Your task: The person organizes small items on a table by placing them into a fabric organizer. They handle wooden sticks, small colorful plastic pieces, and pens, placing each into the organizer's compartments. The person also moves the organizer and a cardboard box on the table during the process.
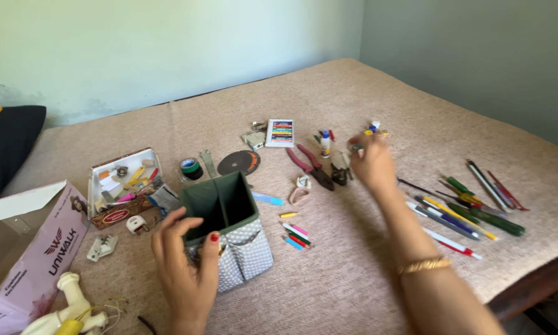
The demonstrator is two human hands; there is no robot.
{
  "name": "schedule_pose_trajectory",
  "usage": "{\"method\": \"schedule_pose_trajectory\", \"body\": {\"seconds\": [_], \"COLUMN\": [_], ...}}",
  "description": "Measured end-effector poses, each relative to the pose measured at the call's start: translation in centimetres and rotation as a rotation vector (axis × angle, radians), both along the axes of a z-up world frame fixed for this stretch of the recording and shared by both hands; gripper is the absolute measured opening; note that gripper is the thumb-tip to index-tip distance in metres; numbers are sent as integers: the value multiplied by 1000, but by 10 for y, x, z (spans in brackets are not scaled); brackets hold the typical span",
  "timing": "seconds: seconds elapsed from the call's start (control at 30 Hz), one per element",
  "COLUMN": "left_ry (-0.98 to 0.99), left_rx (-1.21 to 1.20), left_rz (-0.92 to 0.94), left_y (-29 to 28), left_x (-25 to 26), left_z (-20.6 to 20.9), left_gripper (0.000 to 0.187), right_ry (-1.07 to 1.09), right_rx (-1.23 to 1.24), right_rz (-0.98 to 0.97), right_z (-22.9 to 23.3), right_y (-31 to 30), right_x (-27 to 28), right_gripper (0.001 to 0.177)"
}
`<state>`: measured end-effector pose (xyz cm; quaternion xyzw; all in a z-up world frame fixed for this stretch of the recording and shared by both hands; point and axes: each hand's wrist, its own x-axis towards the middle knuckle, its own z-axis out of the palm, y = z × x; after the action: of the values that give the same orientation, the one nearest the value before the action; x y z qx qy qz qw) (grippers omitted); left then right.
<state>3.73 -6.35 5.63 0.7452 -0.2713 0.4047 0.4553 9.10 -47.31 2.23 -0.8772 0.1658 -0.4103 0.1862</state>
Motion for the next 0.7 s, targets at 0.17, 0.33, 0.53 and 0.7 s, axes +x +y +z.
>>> {"method": "schedule_pose_trajectory", "body": {"seconds": [0.17,0.33,0.53,0.7], "left_ry": [169,214,321,359], "left_rx": [-286,-370,-529,-570], "left_rz": [-162,-111,-121,-148], "left_y": [6,5,6,6], "left_x": [17,28,33,35], "left_z": [-7,-12,-13,-12], "left_gripper": [33,34,36,35], "right_ry": [486,842,974,480], "right_rx": [-341,-514,-455,-19], "right_rz": [-162,-45,-147,-121], "right_z": [15,-15,-16,9], "right_y": [-53,-85,-95,-98], "right_x": [44,74,86,69], "right_gripper": [52,53,34,29]}}
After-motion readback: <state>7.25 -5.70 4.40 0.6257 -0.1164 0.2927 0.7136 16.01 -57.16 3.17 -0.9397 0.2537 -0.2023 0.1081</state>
